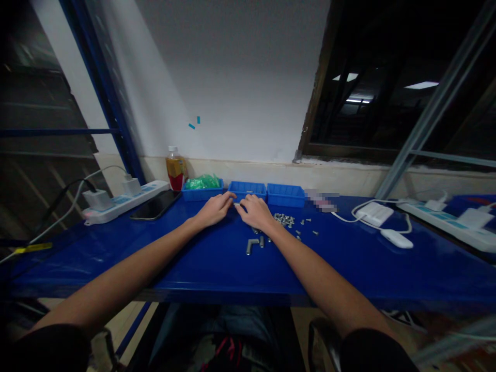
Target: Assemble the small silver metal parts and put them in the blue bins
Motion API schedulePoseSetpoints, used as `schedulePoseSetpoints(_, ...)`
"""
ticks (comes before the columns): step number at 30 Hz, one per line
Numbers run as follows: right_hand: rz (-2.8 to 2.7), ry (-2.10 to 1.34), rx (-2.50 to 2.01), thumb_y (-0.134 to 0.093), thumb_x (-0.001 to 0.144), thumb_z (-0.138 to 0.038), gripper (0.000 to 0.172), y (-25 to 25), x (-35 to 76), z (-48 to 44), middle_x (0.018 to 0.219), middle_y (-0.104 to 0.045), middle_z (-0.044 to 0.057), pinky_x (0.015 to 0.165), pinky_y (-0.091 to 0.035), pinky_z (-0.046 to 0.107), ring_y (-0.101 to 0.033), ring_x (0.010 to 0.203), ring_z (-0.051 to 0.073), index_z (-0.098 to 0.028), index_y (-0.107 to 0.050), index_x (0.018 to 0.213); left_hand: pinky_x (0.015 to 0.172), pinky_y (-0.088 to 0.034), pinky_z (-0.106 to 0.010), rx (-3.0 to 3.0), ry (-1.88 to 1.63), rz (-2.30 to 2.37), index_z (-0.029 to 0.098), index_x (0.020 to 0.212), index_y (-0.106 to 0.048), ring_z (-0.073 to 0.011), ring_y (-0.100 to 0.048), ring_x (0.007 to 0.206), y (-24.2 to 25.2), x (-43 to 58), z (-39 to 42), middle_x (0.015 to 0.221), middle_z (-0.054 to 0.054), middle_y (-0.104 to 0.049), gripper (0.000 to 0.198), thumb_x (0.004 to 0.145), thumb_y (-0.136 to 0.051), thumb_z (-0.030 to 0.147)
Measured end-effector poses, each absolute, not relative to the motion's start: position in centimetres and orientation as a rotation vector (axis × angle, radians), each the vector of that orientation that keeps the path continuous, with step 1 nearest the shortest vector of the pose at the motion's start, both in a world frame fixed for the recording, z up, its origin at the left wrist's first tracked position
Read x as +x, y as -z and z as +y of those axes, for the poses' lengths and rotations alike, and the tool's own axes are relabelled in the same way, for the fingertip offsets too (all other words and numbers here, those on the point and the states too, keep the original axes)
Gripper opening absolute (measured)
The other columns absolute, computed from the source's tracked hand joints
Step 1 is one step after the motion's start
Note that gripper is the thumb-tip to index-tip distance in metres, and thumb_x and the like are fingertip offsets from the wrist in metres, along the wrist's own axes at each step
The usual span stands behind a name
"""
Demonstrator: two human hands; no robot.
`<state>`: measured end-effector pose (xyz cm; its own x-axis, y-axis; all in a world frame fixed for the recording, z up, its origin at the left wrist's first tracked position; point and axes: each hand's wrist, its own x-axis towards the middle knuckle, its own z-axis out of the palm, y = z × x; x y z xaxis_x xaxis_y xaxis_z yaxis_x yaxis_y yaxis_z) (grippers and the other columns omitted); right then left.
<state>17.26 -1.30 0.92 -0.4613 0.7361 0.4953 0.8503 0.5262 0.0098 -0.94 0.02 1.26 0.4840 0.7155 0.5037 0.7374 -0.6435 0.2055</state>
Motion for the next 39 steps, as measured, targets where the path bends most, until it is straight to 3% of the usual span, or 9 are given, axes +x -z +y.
schedulePoseSetpoints(3, -2.329, 0.312, -1.335, -0.034, 0.097, -0.038, 0.037, -0.8, 17.2, -1.0, 0.088, -0.061, 0.007, 0.079, -0.036, 0.031, -0.053, 0.088, 0.019, -0.018, -0.064, 0.087, 0.084, -0.045, -0.032, -2.745, 0.992, -1.133, 0.019, 0.12, -0.048, -0.0204, -0.056, 0.095, -0.8, -1.0, 0.2, 0.099, -0.006, -0.064, 0.033, 0.088, -0.04, 0.015)
schedulePoseSetpoints(7, -2.326, 0.273, -1.327, -0.032, 0.098, -0.036, 0.039, -0.7, 17.3, -0.8, 0.085, -0.061, 0.006, 0.074, -0.035, 0.031, -0.053, 0.085, 0.018, -0.018, -0.063, 0.084, 0.084, -0.045, -0.033, -2.74, 0.986, -1.045, 0.018, 0.105, -0.053, -0.0209, -0.054, 0.095, -0.4, -0.8, 0.1, 0.102, -0.008, -0.062, 0.021, 0.085, -0.049, 0.017)
schedulePoseSetpoints(9, -2.306, 0.254, -1.304, -0.033, 0.098, -0.035, 0.037, -0.7, 17.4, -0.7, 0.084, -0.061, 0.006, 0.073, -0.035, 0.03, -0.053, 0.084, 0.018, -0.018, -0.062, 0.083, 0.082, -0.045, -0.033, -2.712, 0.977, -1.077, 0.018, 0.099, -0.054, -0.0208, -0.054, 0.091, -0.4, -0.7, 0.0, 0.099, -0.008, -0.063, 0.013, 0.089, -0.047, 0.022)
schedulePoseSetpoints(13, -2.201, 0.175, -1.156, -0.046, 0.092, -0.033, 0.02, -0.7, 17.7, -0.6, 0.086, -0.061, 0.004, 0.077, -0.037, 0.029, -0.054, 0.085, 0.018, -0.019, -0.059, 0.097, 0.082, -0.044, -0.034, -2.665, 0.942, -1.138, 0.017, 0.097, -0.056, -0.0207, -0.055, 0.089, -0.4, -0.6, 0.1, 0.096, -0.008, -0.064, 0.021, 0.095, -0.038, 0.029)
schedulePoseSetpoints(16, -2.193, 0.148, -1.028, -0.056, 0.086, -0.028, 0.023, -0.9, 18.0, -0.7, 0.089, -0.06, 0.004, 0.079, -0.039, 0.029, -0.054, 0.086, 0.018, -0.018, -0.056, 0.106, 0.082, -0.044, -0.034, -2.655, 0.914, -1.188, 0.017, 0.097, -0.056, -0.0206, -0.055, 0.089, -0.7, -0.6, 0.0, 0.096, -0.008, -0.064, 0.026, 0.097, -0.033, 0.028)
schedulePoseSetpoints(21, -2.224, 0.22, -1.015, -0.049, 0.09, -0.029, 0.017, -1.5, 18.0, -1.2, 0.091, -0.059, 0.006, 0.081, -0.04, 0.03, -0.053, 0.089, 0.019, -0.019, -0.059, 0.099, 0.079, -0.044, -0.032, -2.65, 0.841, -1.323, 0.018, 0.091, -0.056, -0.0196, -0.057, 0.085, -1.2, -0.3, -0.5, 0.089, -0.007, -0.064, 0.033, 0.098, -0.027, 0.033)
schedulePoseSetpoints(25, -2.135, 0.289, -1.121, -0.044, 0.093, -0.033, 0.023, -2.1, 18.5, -1.0, 0.093, -0.058, 0.008, 0.083, -0.041, 0.03, -0.053, 0.093, 0.02, -0.018, -0.061, 0.089, 0.079, -0.045, -0.033, -2.704, 0.9, -1.402, 0.019, 0.106, -0.055, -0.0209, -0.059, 0.088, -1.2, -0.3, -0.6, 0.092, -0.006, -0.066, 0.028, 0.095, -0.036, 0.037)
schedulePoseSetpoints(30, -1.904, 0.332, -1.269, -0.046, 0.092, -0.036, 0.025, -1.5, 20.7, 0.8, 0.089, -0.057, 0.008, 0.083, -0.041, 0.031, -0.055, 0.09, 0.021, -0.017, -0.061, 0.085, 0.09, -0.043, -0.034, -2.939, 0.776, -0.952, 0.023, 0.122, -0.051, -0.0208, -0.054, 0.102, -1.3, 0.3, -1.7, 0.109, -0.006, -0.061, 0.034, 0.088, -0.05, 0.024)
schedulePoseSetpoints(39, -1.861, 0.341, -1.341, -0.051, 0.089, -0.033, 0.02, -0.3, 22.2, 2.4, 0.094, -0.056, 0.009, 0.083, -0.042, 0.032, -0.055, 0.092, 0.023, -0.017, -0.063, 0.094, 0.087, -0.042, -0.031, -3.046, 0.503, -0.791, 0.023, 0.099, -0.06, -0.0203, -0.051, 0.1, -1.4, 1.5, -2.9, 0.104, -0.005, -0.057, 0.014, 0.088, -0.052, 0.029)
